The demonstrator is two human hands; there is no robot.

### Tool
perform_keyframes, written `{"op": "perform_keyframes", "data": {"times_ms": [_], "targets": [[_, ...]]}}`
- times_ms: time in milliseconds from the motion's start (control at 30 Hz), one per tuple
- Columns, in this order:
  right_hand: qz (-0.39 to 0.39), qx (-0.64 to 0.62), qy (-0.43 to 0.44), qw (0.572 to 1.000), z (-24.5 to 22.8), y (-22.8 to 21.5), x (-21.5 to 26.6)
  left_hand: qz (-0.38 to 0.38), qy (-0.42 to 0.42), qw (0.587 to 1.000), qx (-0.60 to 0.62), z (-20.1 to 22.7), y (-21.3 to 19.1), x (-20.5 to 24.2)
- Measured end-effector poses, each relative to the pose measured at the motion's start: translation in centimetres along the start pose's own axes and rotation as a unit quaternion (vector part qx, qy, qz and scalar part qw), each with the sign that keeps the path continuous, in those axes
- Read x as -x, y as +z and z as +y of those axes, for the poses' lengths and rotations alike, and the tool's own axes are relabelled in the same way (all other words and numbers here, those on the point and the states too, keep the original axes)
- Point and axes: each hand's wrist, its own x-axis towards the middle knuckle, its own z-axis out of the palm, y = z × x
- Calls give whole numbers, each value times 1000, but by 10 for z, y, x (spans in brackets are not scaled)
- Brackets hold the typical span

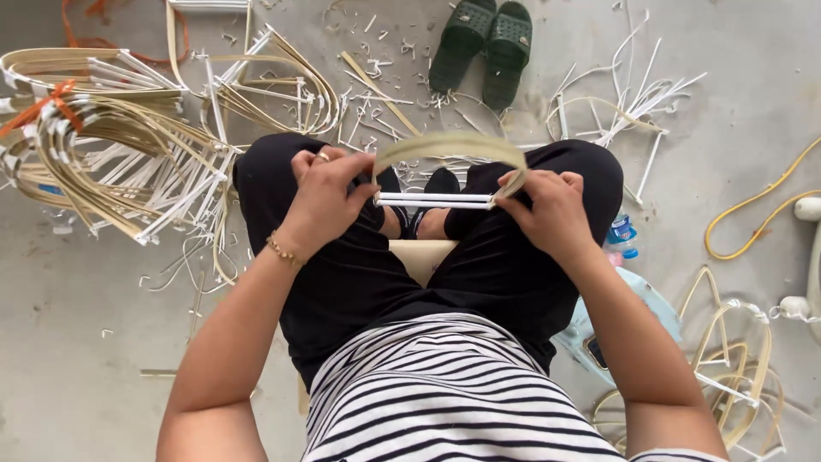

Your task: Assembling and securing curved bamboo or wood strips to create furniture frame components.

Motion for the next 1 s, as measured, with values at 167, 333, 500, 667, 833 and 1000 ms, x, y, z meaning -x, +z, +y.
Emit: {"op": "perform_keyframes", "data": {"times_ms": [167, 333, 500, 667, 833, 1000], "targets": [[24, 98, -64, 993, 5, 21, -10, 16, 19, 996, -87, -8, -4, 6], [39, 147, -58, 987, -6, 23, -15, 31, 26, 997, -71, -17, -3, -1], [51, 169, -15, 984, -4, 25, -13, 2, 19, 998, -60, -3, -8, -9], [45, 166, 19, 985, 0, 20, -12, 91, 155, 983, 32, 50, -24, -32], [56, 167, 52, 983, -5, 13, -15, 107, 235, 955, -149, 77, -27, -44], [175, -83, 124, 973, 61, -34, -11, 104, 230, 947, -201, 65, -11, -36]]}}
